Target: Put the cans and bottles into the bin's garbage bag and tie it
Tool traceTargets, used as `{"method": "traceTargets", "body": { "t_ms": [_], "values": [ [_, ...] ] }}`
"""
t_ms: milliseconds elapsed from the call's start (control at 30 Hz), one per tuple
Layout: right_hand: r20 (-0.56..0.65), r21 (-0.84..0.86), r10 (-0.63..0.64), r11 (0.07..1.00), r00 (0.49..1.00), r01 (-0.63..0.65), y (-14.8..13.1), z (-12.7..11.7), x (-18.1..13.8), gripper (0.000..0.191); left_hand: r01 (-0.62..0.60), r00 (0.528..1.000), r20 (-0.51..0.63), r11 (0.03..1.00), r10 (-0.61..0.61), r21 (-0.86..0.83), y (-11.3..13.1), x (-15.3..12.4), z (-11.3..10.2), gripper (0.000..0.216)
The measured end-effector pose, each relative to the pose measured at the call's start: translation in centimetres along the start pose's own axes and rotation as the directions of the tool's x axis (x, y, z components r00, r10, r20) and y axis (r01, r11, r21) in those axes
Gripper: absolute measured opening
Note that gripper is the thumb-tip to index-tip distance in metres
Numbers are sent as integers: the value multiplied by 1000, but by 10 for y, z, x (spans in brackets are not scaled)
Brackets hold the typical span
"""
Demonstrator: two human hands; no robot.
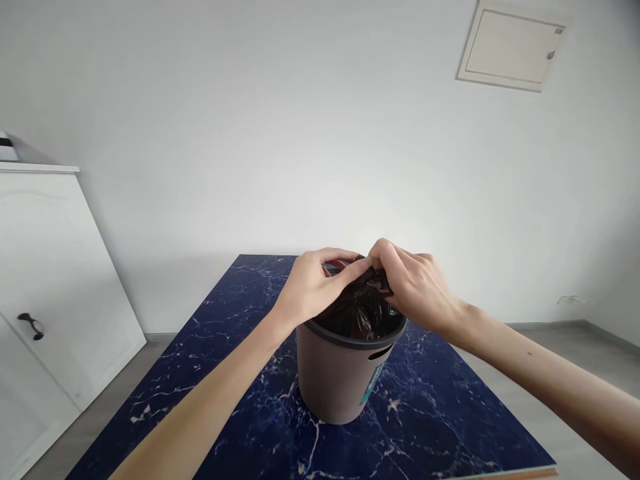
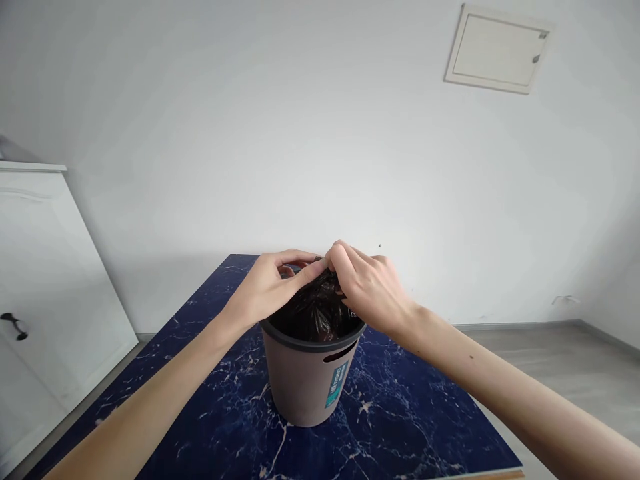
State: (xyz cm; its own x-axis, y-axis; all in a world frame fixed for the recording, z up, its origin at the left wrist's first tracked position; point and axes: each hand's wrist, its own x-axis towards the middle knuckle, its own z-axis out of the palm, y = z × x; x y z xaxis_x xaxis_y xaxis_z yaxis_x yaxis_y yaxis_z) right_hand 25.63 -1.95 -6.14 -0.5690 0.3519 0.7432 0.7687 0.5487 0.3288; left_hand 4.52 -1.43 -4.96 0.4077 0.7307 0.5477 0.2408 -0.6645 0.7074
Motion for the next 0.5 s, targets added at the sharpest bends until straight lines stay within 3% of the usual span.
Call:
{"method": "traceTargets", "body": {
  "t_ms": [233, 500],
  "values": [
    [119, -4, 29, 1000, 993, -29, 1, 8, -5, 36, -20, 996, -84, 1000, 21, 15, -3, 2, 3, 19],
    [248, 49, -101, 995, 963, 92, -1, -9, -11, 85, -18, 989, -139, 986, 42, 169, -16, 0, -10, 17]
  ]
}}
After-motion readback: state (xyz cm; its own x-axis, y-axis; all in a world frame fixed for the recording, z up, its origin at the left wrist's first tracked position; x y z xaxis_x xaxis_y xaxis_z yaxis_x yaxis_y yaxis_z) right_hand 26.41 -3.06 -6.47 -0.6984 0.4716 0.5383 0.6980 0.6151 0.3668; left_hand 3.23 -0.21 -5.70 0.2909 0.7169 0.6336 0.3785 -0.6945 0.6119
